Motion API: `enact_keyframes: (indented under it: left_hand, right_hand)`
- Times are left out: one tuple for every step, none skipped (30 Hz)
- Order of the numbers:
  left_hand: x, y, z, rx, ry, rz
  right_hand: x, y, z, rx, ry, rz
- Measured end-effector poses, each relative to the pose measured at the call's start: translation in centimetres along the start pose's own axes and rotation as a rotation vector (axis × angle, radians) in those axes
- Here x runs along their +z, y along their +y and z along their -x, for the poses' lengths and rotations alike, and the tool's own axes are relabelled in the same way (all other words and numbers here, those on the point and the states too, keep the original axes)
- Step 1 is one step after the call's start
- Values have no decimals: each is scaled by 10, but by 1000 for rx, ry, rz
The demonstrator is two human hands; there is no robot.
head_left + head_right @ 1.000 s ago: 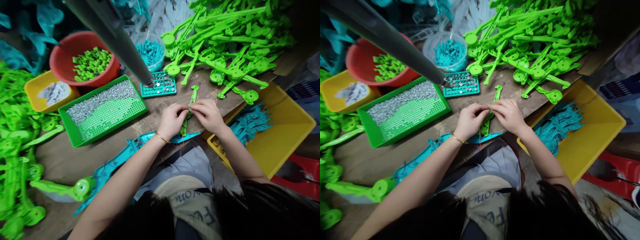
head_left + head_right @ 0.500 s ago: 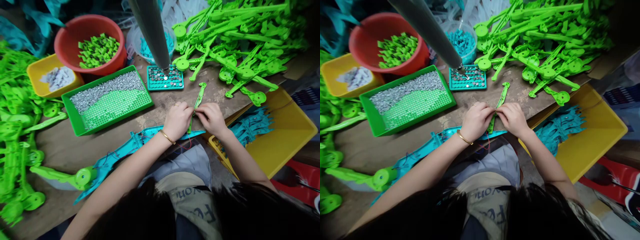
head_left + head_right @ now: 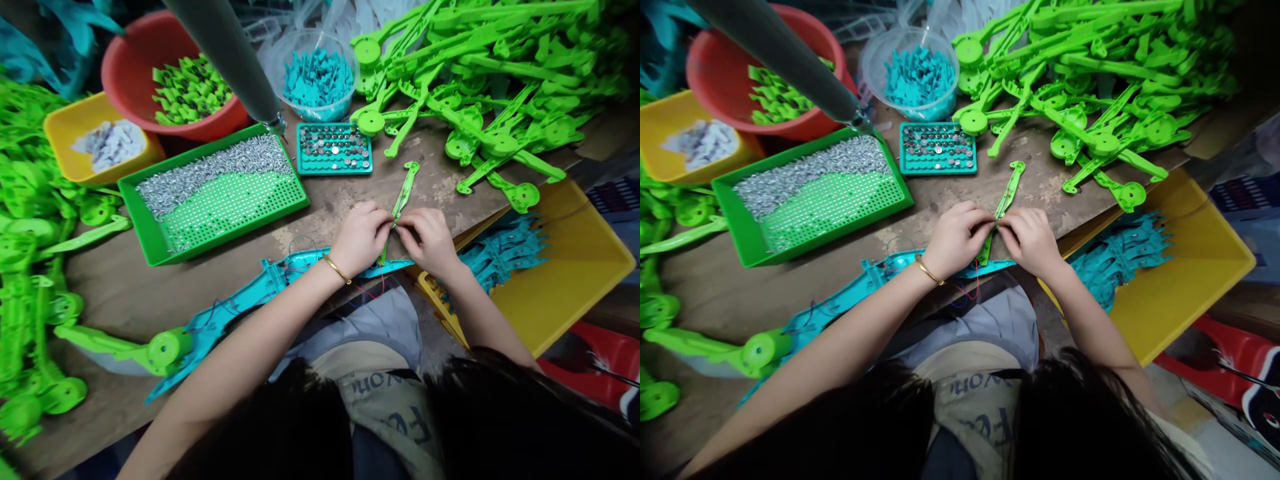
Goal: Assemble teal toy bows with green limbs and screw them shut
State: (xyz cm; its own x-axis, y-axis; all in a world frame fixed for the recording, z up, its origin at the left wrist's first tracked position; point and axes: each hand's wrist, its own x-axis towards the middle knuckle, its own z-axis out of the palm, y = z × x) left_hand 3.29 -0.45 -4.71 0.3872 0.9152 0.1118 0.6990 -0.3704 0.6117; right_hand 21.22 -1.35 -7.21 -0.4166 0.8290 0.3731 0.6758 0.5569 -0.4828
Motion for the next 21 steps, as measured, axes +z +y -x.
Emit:
enact_keyframes:
  left_hand:
    - [0,1,-1,-14,1,-7]
    - [1,2,-1,-30,2,-16]
    - [1,3,-1,-46,4,-25]
    - [1,5,0,-60,6,-37]
    - [1,7,2,-72,7,-56]
    - [1,9,4,-79,7,-85]
    - [2,11,7,-83,6,-123]
    - [2,13,10,-82,5,-167]
    - [3,15,14,-77,4,-214]
    - [3,16,17,-70,5,-257]
    - [4,17,21,-61,10,-294]
    - [6,17,24,-50,20,-322]
    - [7,17,26,-37,33,-342]
    - [9,16,28,-22,44,-357]
    - [10,15,30,-7,54,-368]
    - [12,15,31,9,61,-378]
    - [13,14,32,25,64,-387]
    - [14,13,32,42,64,-398]
    - [15,12,32,56,63,-412]
    - [16,12,32,70,63,-425]
    - [16,11,32,82,61,-435]
  right_hand:
    - [0,0,-1,1,-13,11]
    - [1,0,-2,4,-23,19]
    - [1,0,-3,11,-32,25]
    - [1,0,-4,22,-42,32]
    - [1,0,-6,37,-54,40]
    - [1,-1,-7,55,-67,50]
    - [2,-1,-9,76,-82,59]
    - [2,-2,-10,97,-96,66]
    - [2,-3,-11,116,-109,70]
    - [2,-3,-12,132,-120,69]
    - [2,-4,-13,144,-128,66]
    - [1,-5,-13,154,-133,63]
    - [1,-5,-14,160,-136,60]
    - [1,-6,-15,165,-138,57]
    - [1,-6,-15,168,-140,54]
    - [1,-7,-16,171,-141,51]
    - [1,-7,-16,173,-143,48]
    - [1,-8,-17,176,-145,47]
    - [1,-9,-18,181,-149,49]
    - [1,-10,-19,187,-154,55]
    - [1,-11,-21,195,-160,68]
